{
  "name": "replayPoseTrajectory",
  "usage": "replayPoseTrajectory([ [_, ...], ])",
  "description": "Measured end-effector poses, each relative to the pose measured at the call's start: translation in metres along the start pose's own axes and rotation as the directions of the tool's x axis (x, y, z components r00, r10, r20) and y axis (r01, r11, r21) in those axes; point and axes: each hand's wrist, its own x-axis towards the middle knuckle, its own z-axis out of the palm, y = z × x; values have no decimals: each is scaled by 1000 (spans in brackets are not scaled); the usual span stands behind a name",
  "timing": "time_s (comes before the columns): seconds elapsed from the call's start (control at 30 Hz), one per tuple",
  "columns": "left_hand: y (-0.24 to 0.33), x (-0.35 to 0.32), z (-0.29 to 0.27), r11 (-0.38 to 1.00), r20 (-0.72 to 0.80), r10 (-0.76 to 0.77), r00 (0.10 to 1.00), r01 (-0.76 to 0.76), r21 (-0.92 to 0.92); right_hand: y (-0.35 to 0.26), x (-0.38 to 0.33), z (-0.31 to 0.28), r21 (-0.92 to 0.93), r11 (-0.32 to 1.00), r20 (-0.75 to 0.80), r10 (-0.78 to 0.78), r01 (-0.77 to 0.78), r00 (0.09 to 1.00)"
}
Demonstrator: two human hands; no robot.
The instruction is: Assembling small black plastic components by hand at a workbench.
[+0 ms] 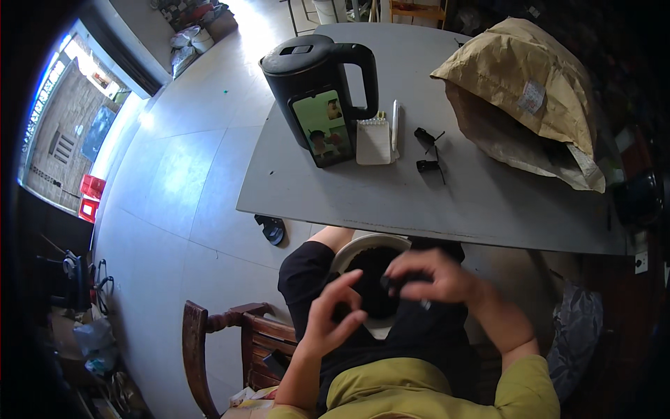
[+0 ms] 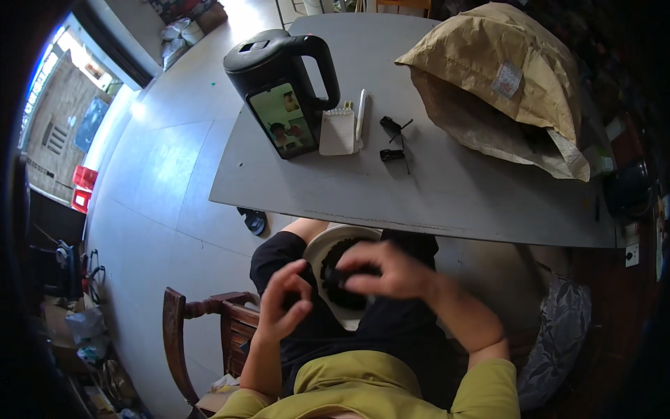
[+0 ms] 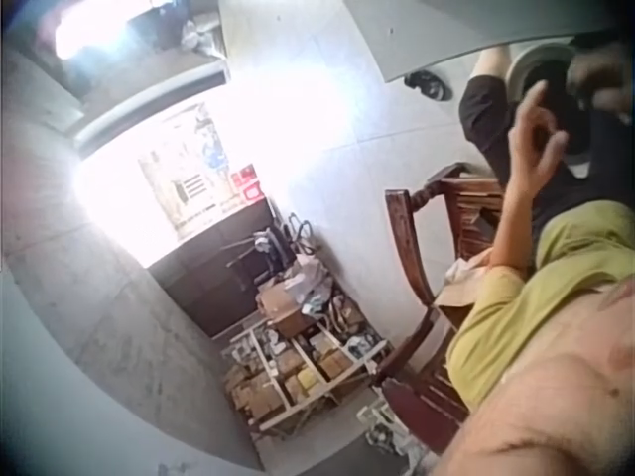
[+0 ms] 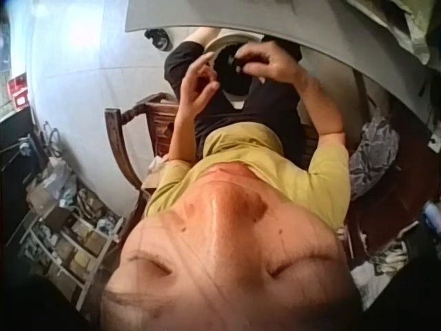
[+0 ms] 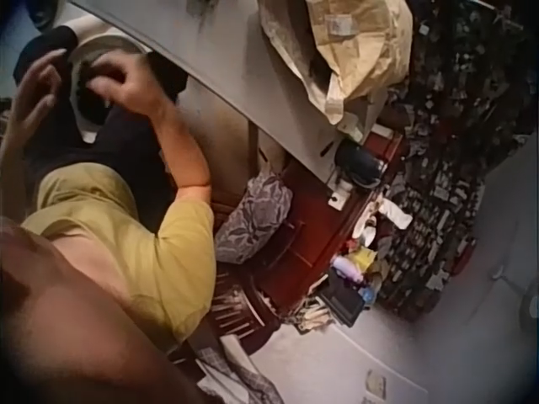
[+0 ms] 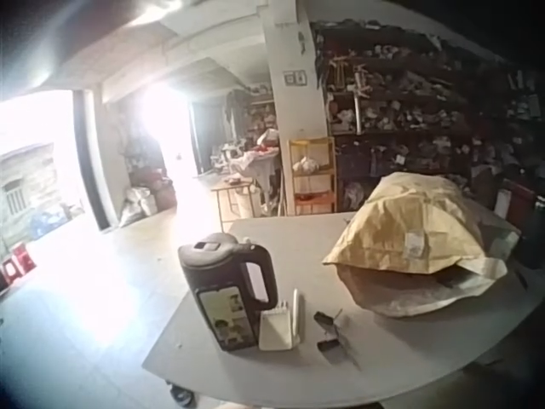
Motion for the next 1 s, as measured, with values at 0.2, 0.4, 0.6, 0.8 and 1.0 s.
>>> replayPoseTrajectory([
  [0.2,8,3,11,956,44,42,998,-53,289,19,-6,59,445,883,46,147,-152,988],
  [0.4,1,-13,25,953,-78,-6,997,29,301,34,-5,97,286,958,-465,136,3,875],
  [0.6,-5,-19,35,996,-122,-92,988,91,-12,32,-2,109,-103,995,-645,-65,-2,761],
  [0.8,-9,-19,37,980,-121,-197,973,193,-47,33,7,104,-448,893,-632,-352,46,691],
  [1.0,-19,-27,38,940,-110,-285,952,255,-228,40,11,103,-582,813,-582,-421,4,696],
])
